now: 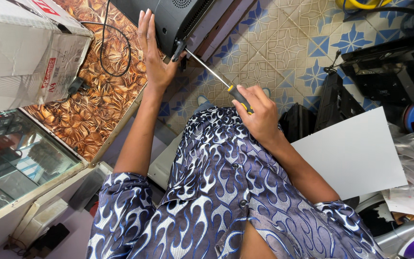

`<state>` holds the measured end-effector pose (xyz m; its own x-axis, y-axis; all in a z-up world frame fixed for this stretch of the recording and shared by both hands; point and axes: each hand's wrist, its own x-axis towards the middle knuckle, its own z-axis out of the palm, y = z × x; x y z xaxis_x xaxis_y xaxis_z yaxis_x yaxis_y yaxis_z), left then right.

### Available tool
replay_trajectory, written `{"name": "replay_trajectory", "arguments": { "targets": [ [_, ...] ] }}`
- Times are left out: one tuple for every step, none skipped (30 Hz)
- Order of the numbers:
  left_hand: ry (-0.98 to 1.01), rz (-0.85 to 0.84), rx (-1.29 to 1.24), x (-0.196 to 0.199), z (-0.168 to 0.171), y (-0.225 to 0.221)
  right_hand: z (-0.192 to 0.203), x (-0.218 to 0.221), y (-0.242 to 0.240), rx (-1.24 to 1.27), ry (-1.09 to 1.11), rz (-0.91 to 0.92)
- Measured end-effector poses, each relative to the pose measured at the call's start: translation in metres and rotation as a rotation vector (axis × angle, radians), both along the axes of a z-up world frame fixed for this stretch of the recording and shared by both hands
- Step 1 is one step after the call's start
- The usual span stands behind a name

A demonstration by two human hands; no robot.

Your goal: The person uses a screwdriver to loosen and remove screws from the back panel of a black electronic device placed on a cluttered workbench. The person systematically works along the edge of the device, removing screws one by one.

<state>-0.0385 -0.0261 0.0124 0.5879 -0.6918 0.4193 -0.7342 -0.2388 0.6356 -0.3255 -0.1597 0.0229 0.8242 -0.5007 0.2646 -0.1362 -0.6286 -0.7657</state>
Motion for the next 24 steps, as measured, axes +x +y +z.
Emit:
{"name": "replay_trajectory", "arguments": {
  "targets": [
    [0.000,0.002,0.000,0.000,0.000,0.000,0.003,0.001,-0.002,0.000,0.000,0.002],
    [0.004,0.005,0.002,0.000,0.001,0.000,0.006,0.003,-0.003,0.242,0.037,-0.016],
    [0.008,0.008,0.004,0.000,0.001,0.000,0.010,0.004,-0.005,0.483,0.074,-0.032],
    [0.009,0.009,0.005,0.000,0.001,0.000,0.003,0.004,-0.004,0.484,0.076,-0.030],
    [0.014,0.005,0.001,0.001,0.001,0.001,-0.004,0.004,-0.003,0.737,0.059,-0.042],
    [0.020,0.000,-0.002,0.001,0.001,0.001,-0.011,0.004,-0.002,0.990,0.042,-0.053],
    [0.021,0.001,0.000,0.002,0.000,0.000,-0.009,0.005,-0.002,0.991,0.043,-0.054],
    [0.020,0.004,-0.009,0.002,-0.001,0.000,-0.008,0.006,-0.001,1.029,0.047,-0.072],
    [0.018,0.008,-0.017,0.002,-0.002,0.000,-0.006,0.007,-0.001,1.066,0.050,-0.091],
    [0.020,0.008,-0.016,0.002,-0.002,0.000,-0.008,0.006,0.001,1.068,0.051,-0.091],
    [0.015,0.002,-0.018,0.002,-0.002,0.001,-0.010,0.006,0.001,1.057,0.049,-0.092],
    [0.011,-0.003,-0.019,0.003,-0.002,0.001,-0.012,0.006,0.001,1.045,0.047,-0.093],
    [0.011,-0.001,-0.019,0.003,-0.002,0.001,-0.005,0.006,0.002,1.046,0.048,-0.092],
    [0.023,-0.008,-0.021,0.003,-0.002,0.002,0.001,0.006,0.002,0.737,0.038,-0.063],
    [0.036,-0.016,-0.023,0.002,-0.002,0.002,0.007,0.006,0.002,0.427,0.026,-0.033],
    [0.036,-0.015,-0.023,0.002,0.000,0.002,0.006,0.005,0.002,0.427,0.026,-0.032],
    [0.036,-0.024,-0.016,0.003,0.002,0.002,0.006,0.004,0.003,0.229,0.011,-0.007],
    [0.036,-0.034,-0.009,0.003,0.004,0.002,0.006,0.003,0.004,0.031,-0.004,0.020],
    [0.032,-0.035,-0.011,0.003,0.005,0.004,0.008,0.003,0.005,0.029,-0.008,0.018],
    [0.039,-0.060,0.017,0.003,0.008,0.005,0.011,0.003,0.005,-0.071,-0.010,0.026],
    [0.044,-0.081,0.042,0.003,0.010,0.007,0.014,0.004,0.005,-0.174,-0.015,0.037],
    [0.038,-0.080,0.039,0.003,0.008,0.007,0.014,0.003,0.005,-0.177,-0.021,0.038],
    [0.033,-0.078,0.025,0.004,0.006,0.007,0.014,0.003,0.004,-0.077,-0.015,0.040],
    [0.029,-0.076,0.011,0.007,0.006,0.008,0.015,0.004,0.004,0.023,-0.009,0.043]
  ]
}}
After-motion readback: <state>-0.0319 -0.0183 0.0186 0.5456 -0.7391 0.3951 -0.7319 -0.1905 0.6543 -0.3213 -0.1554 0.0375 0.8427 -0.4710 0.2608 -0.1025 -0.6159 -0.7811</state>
